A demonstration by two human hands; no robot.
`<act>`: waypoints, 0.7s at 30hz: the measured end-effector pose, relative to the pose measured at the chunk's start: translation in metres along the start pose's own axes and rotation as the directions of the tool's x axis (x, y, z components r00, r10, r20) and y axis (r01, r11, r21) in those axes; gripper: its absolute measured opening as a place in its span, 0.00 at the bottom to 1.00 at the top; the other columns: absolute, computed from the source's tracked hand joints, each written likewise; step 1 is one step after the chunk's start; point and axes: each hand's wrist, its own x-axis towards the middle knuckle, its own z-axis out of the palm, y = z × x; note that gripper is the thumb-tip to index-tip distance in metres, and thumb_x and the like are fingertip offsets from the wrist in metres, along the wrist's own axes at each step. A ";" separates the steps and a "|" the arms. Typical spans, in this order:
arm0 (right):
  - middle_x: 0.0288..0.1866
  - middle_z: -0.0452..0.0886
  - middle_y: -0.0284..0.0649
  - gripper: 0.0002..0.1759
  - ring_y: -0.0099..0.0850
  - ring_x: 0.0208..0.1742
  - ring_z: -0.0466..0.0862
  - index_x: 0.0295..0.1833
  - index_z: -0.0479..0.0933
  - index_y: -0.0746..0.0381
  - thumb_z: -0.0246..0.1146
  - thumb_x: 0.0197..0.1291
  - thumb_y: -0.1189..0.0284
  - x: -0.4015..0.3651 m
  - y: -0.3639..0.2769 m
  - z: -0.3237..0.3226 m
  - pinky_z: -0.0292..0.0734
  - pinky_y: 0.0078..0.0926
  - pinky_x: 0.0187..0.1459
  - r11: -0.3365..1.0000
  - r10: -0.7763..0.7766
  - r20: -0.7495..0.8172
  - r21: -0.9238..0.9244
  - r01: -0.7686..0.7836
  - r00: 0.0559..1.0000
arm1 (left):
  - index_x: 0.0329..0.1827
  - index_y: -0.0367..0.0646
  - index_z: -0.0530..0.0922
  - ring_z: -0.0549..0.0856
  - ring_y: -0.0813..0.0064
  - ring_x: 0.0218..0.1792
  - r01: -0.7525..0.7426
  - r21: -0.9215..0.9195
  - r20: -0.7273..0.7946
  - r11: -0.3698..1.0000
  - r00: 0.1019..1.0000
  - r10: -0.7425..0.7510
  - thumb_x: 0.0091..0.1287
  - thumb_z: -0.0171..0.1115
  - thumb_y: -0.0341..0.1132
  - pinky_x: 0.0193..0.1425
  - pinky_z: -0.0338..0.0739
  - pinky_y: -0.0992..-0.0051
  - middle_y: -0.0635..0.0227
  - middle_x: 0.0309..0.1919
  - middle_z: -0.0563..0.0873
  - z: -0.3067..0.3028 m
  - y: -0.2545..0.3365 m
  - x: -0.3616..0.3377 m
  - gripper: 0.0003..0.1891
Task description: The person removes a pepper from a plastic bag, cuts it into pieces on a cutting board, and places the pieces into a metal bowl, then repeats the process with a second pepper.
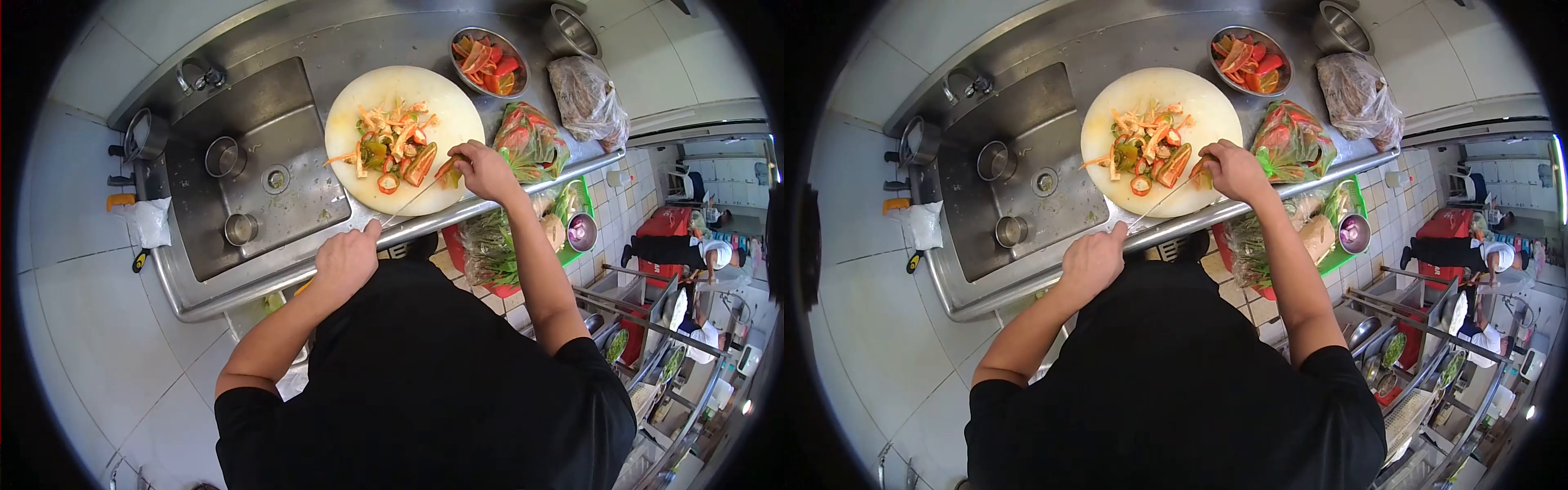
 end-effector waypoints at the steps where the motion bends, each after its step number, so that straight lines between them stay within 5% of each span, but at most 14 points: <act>1: 0.46 0.82 0.48 0.12 0.50 0.48 0.83 0.50 0.83 0.61 0.60 0.63 0.71 0.000 0.000 0.000 0.78 0.45 0.52 1.000 -0.004 0.001 -0.002 0.004 1.000 | 0.44 0.40 0.75 0.88 0.46 0.31 -0.001 0.000 0.001 1.000 1.000 0.001 0.64 0.53 0.30 0.36 0.81 0.50 0.47 0.28 0.86 -0.005 0.002 -0.001 0.08; 21: 0.48 0.82 0.48 0.13 0.49 0.49 0.83 0.51 0.82 0.60 0.60 0.65 0.69 0.001 0.009 0.006 0.78 0.44 0.52 1.000 0.017 -0.027 0.017 -0.017 0.999 | 0.47 0.39 0.76 0.89 0.46 0.37 0.044 -0.008 0.086 0.999 0.995 -0.043 0.65 0.53 0.31 0.42 0.83 0.50 0.46 0.32 0.87 -0.005 -0.007 0.009 0.10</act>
